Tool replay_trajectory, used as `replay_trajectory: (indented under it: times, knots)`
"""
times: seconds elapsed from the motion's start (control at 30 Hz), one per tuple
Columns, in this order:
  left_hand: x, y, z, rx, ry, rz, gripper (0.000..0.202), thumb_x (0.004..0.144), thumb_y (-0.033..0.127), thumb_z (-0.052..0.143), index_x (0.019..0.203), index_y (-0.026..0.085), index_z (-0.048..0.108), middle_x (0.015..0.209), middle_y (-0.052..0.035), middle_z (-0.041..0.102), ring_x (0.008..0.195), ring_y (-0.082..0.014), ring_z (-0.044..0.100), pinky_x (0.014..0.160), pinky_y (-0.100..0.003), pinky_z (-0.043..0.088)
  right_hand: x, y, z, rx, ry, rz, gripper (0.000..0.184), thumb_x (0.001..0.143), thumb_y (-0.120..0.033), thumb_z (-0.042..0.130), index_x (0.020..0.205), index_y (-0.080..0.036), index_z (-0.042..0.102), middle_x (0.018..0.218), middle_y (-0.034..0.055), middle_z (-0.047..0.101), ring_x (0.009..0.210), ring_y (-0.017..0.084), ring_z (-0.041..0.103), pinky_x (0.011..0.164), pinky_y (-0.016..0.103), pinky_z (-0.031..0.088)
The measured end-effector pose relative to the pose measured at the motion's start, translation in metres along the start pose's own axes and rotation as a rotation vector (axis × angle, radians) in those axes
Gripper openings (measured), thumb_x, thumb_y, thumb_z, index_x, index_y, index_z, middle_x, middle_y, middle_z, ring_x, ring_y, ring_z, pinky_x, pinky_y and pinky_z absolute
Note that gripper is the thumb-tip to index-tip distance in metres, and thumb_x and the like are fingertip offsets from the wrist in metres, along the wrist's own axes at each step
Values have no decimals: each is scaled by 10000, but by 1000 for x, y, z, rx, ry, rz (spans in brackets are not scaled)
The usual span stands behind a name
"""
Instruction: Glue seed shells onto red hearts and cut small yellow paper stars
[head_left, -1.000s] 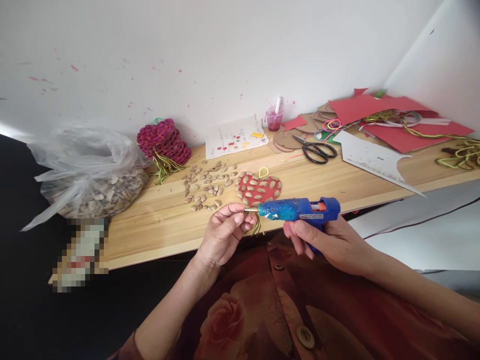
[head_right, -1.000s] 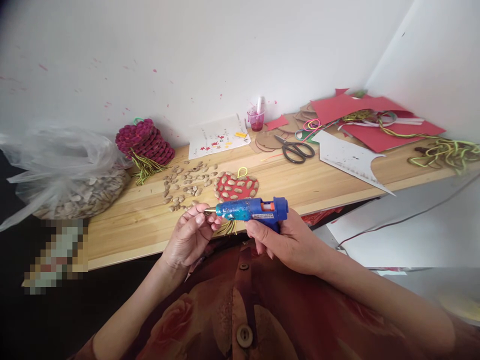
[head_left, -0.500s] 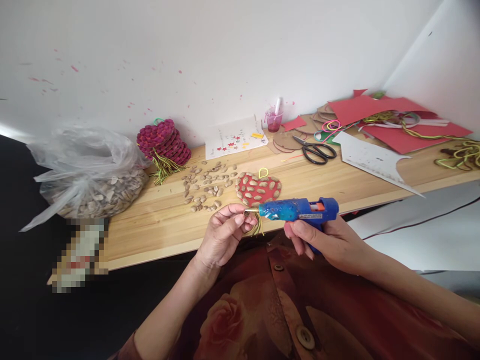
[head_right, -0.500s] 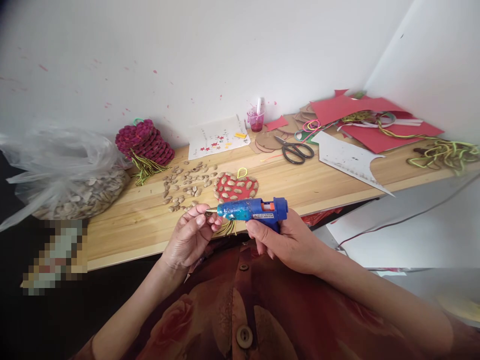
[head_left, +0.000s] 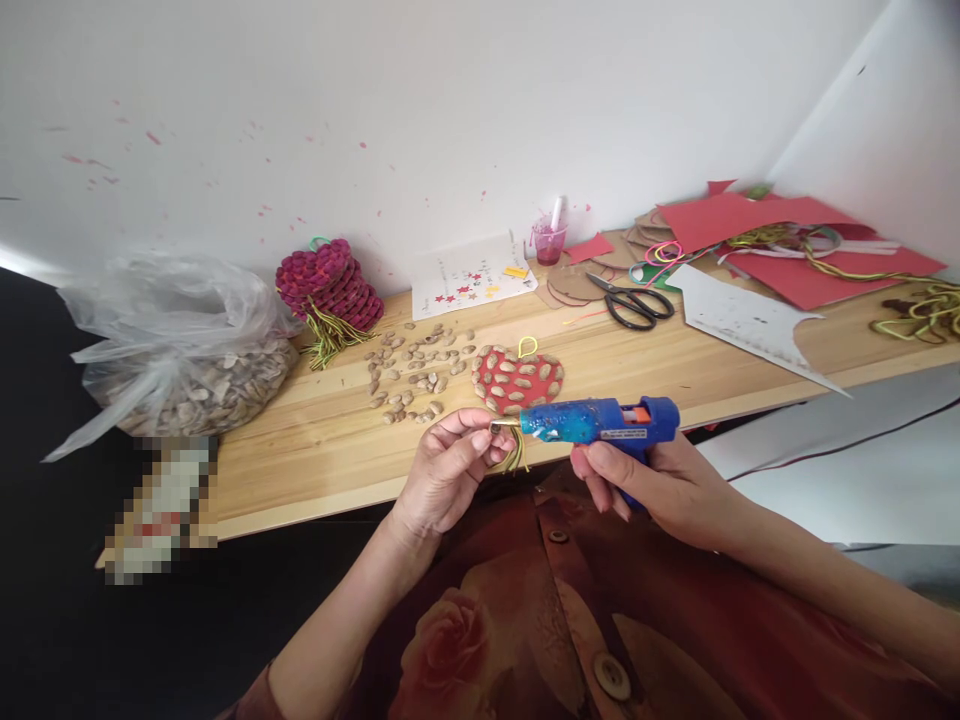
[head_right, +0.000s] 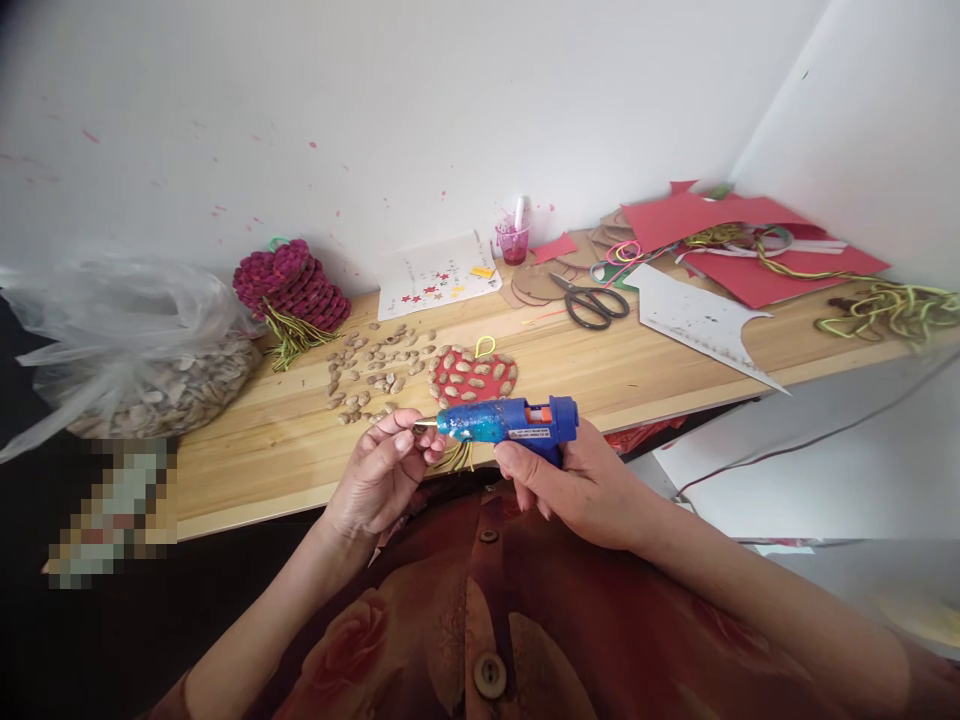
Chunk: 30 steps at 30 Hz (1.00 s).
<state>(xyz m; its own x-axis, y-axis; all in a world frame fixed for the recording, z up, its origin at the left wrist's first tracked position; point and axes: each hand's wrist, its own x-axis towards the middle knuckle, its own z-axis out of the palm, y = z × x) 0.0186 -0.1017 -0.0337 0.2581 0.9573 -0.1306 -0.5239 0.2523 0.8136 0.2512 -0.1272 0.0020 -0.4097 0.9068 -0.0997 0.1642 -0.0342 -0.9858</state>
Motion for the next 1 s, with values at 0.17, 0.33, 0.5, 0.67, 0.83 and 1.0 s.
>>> replay_trajectory:
  times: [0.17, 0.33, 0.5, 0.67, 0.83, 1.0]
  knots:
    - [0, 1, 1, -3, -3, 2, 237, 684, 292, 853, 858, 197, 723, 720, -12, 704, 713, -114, 656, 682, -229, 497, 0, 0, 0, -8, 13, 1, 376, 955, -508, 498, 793, -191, 620, 617, 17, 588, 523, 131, 535, 482, 260, 444]
    - [0, 2, 2, -35, 19, 15, 163, 700, 246, 837, 776, 188, 705, 675, 0, 684, 693, -110, 646, 654, -218, 491, 0, 2, 0, -20, 14, -1, 373, 964, -497, 489, 805, -186, 622, 618, 17, 590, 524, 129, 533, 483, 259, 446]
    - [1, -1, 3, -39, 41, 3, 172, 707, 251, 835, 776, 186, 692, 687, -6, 697, 689, -110, 644, 649, -216, 490, 1, 2, 2, 0, 9, 2, 357, 967, -494, 487, 821, -190, 601, 623, 13, 590, 534, 130, 543, 489, 255, 455]
    - [2, -2, 3, -56, 49, -2, 181, 719, 260, 831, 794, 185, 684, 696, 0, 699, 709, -112, 653, 667, -220, 503, 2, 1, 4, 21, 15, 16, 377, 953, -512, 498, 793, -182, 585, 607, 12, 587, 509, 123, 534, 463, 243, 444]
    - [4, 1, 3, -78, 35, 40, 151, 745, 241, 811, 816, 182, 690, 721, -4, 709, 729, -109, 659, 676, -204, 505, 3, 0, 3, 19, 20, 29, 392, 950, -525, 497, 796, -174, 580, 609, 14, 590, 517, 119, 539, 464, 232, 441]
    - [4, 2, 1, -76, 27, 53, 158, 743, 200, 809, 860, 188, 703, 740, -14, 710, 742, -109, 663, 682, -191, 506, 4, 0, 3, 5, 32, 32, 432, 948, -549, 486, 790, -163, 597, 590, 18, 598, 495, 108, 527, 462, 227, 427]
